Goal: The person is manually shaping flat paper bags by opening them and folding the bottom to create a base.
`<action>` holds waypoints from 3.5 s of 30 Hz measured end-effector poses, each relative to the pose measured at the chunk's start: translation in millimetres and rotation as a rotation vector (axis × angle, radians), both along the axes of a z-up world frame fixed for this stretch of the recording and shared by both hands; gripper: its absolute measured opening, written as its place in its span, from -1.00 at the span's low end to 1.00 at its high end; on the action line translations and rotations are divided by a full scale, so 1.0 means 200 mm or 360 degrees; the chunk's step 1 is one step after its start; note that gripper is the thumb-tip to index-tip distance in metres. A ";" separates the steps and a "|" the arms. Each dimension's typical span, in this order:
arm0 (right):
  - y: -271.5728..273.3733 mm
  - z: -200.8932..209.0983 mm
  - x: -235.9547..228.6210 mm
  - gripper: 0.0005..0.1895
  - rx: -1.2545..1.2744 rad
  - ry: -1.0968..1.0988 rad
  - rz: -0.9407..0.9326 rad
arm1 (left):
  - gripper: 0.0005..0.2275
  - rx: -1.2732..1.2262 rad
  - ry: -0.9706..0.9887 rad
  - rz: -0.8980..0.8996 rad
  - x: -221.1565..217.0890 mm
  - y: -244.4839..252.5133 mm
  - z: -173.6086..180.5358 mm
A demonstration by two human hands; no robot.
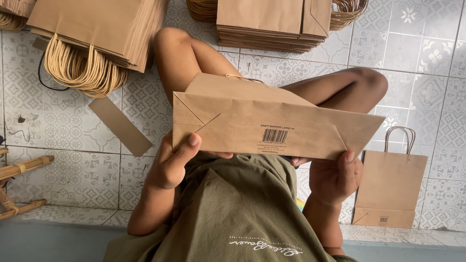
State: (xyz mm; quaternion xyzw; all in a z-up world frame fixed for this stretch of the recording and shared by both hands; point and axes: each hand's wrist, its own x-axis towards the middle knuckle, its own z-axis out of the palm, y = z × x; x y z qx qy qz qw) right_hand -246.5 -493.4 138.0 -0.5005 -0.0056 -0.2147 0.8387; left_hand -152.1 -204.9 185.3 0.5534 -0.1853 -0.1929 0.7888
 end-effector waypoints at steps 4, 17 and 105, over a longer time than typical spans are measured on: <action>-0.01 -0.02 -0.02 -0.50 0.0011 -0.0027 -0.0006 | -0.55 0.0043 -0.0085 0.0000 0.01 -0.01 -0.03; -0.01 -0.16 -0.07 -0.48 0.0021 0.0064 0.0020 | -0.61 0.0381 -0.0432 0.0264 -0.02 -0.07 -0.07; -0.04 -0.07 0.06 -0.33 -0.0222 0.0170 -0.0183 | -0.52 0.0115 -0.0398 -0.0057 0.11 -0.18 -0.01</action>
